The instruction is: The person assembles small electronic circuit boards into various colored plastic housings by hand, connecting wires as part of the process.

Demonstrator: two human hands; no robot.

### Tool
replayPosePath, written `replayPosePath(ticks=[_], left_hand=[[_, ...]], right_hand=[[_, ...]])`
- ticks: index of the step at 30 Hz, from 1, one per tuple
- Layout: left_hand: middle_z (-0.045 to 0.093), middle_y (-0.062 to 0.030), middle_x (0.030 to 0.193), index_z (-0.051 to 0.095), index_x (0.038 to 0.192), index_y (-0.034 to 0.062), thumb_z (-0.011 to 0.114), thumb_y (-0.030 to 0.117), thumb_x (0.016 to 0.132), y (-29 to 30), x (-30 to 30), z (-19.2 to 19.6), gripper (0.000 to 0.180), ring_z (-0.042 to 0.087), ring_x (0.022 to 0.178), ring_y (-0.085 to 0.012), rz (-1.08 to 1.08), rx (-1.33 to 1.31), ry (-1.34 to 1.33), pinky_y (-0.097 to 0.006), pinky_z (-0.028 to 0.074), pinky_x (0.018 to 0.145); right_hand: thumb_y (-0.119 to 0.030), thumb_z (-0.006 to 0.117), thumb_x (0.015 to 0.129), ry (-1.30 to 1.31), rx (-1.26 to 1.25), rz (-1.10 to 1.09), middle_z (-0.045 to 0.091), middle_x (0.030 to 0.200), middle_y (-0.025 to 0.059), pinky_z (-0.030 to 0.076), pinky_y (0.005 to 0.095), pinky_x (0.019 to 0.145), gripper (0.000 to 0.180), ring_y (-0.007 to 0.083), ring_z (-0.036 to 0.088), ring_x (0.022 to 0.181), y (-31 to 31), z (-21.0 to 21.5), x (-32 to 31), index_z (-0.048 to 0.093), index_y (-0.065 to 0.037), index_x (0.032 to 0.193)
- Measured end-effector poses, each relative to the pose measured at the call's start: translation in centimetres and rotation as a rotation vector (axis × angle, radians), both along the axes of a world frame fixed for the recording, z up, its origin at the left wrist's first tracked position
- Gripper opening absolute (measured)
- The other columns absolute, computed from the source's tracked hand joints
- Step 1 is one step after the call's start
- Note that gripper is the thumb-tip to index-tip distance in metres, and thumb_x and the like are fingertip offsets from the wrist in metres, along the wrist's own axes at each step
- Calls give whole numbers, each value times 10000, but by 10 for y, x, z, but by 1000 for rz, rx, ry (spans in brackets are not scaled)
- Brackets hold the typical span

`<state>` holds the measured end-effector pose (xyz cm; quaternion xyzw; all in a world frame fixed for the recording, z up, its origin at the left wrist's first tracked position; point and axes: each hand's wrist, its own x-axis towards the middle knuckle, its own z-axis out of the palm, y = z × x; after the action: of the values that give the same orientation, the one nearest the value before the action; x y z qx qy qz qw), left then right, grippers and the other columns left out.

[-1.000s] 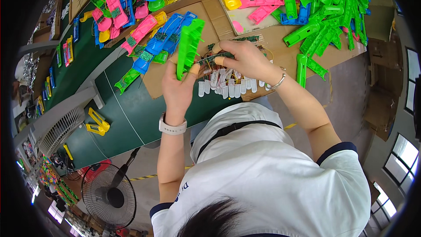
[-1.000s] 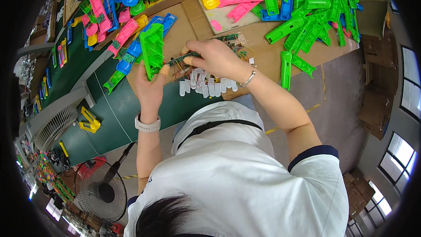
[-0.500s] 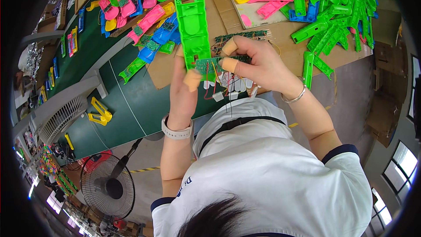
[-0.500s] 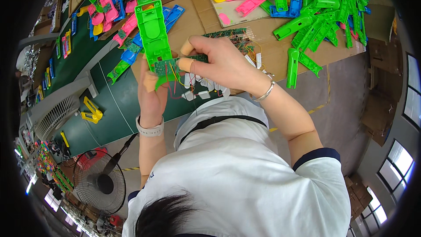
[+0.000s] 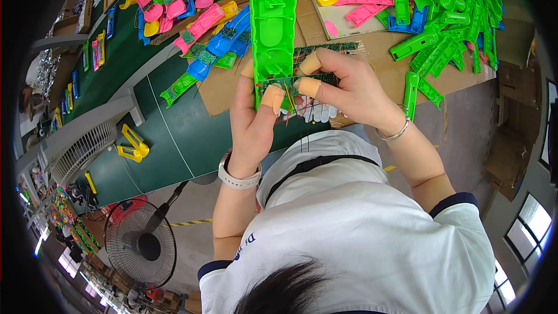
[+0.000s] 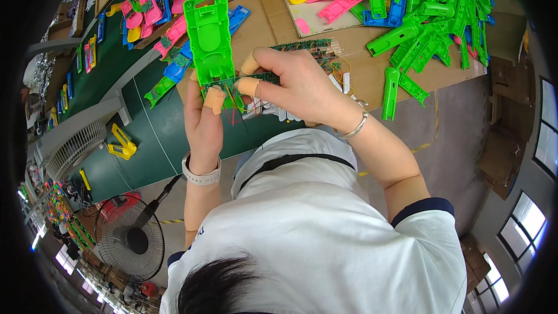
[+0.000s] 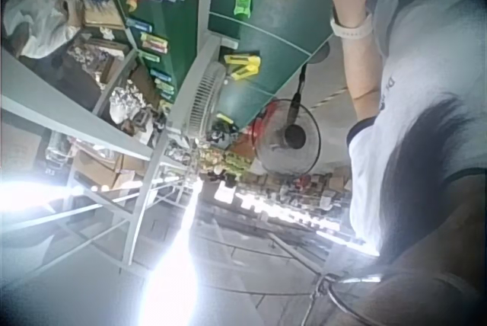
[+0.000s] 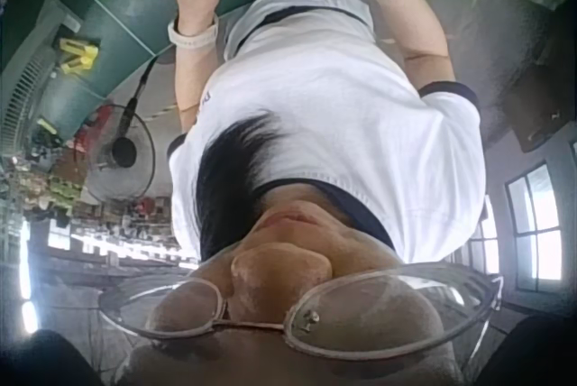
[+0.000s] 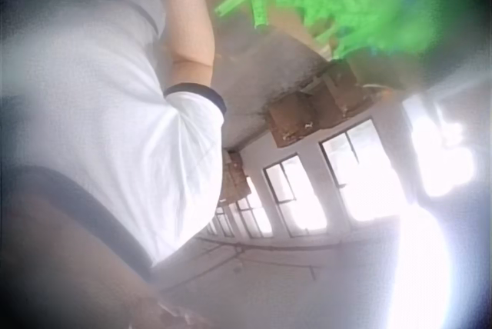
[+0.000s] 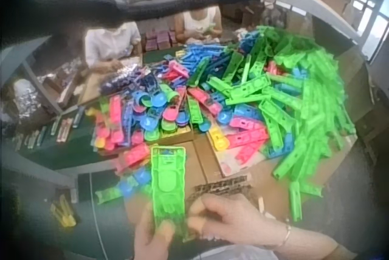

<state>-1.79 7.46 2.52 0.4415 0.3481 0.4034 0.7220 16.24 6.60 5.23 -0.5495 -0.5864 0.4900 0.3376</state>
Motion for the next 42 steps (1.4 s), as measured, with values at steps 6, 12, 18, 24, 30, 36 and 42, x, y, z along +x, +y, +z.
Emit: replayPosePath(ticks=[6,12,18,24,30,36,42], left_hand=[[512,-117,1194,309,1358,3,426,23,902,0,-2,-5,471,567,992,-169,-7,3,-2,-301,509,789],[560,-84,1113,353,1332,-4,460,48,898,1,0,-1,450,574,877,-116,20,47,35,-241,481,716],[585,-147,1083,386,1271,-22,410,97,931,3,-6,-3,360,629,821,-194,2,231,281,-313,540,675],[609,-35,847,497,1180,-29,512,66,852,2,-2,0,342,519,678,-75,114,200,299,-223,437,592],[595,-45,739,536,1118,-32,525,94,810,0,-2,-9,333,517,616,-94,175,311,386,-253,436,557],[624,-75,902,511,1140,-46,431,68,872,-5,-4,-6,302,603,764,-117,123,296,458,-238,480,657],[618,-51,918,540,1103,-34,452,83,877,-10,-3,-6,269,546,818,-85,203,325,473,-224,439,710]], right_hand=[[-198,645,818,43,120,-8,655,715,85,478,288,564,193,188,640,628,-1,-3,1,595,-16,858],[-184,644,819,3,34,-12,656,707,84,480,282,563,178,187,647,629,-1,-3,-2,595,-16,851],[-124,650,810,63,-12,-44,565,711,2,431,225,567,150,51,501,634,-2,0,-4,577,-2,858],[-119,643,811,35,-29,-49,567,704,4,430,223,570,146,47,502,642,-2,0,-7,578,3,857],[-122,646,808,-14,-81,-57,583,719,10,437,232,589,152,56,513,659,-5,3,-7,578,6,855],[-221,631,808,-131,57,-70,634,661,93,442,313,507,210,196,597,537,-6,-2,-10,585,-16,821],[-232,631,808,-23,-95,-65,624,649,92,435,318,502,220,208,594,535,-4,3,-14,580,-18,808]])
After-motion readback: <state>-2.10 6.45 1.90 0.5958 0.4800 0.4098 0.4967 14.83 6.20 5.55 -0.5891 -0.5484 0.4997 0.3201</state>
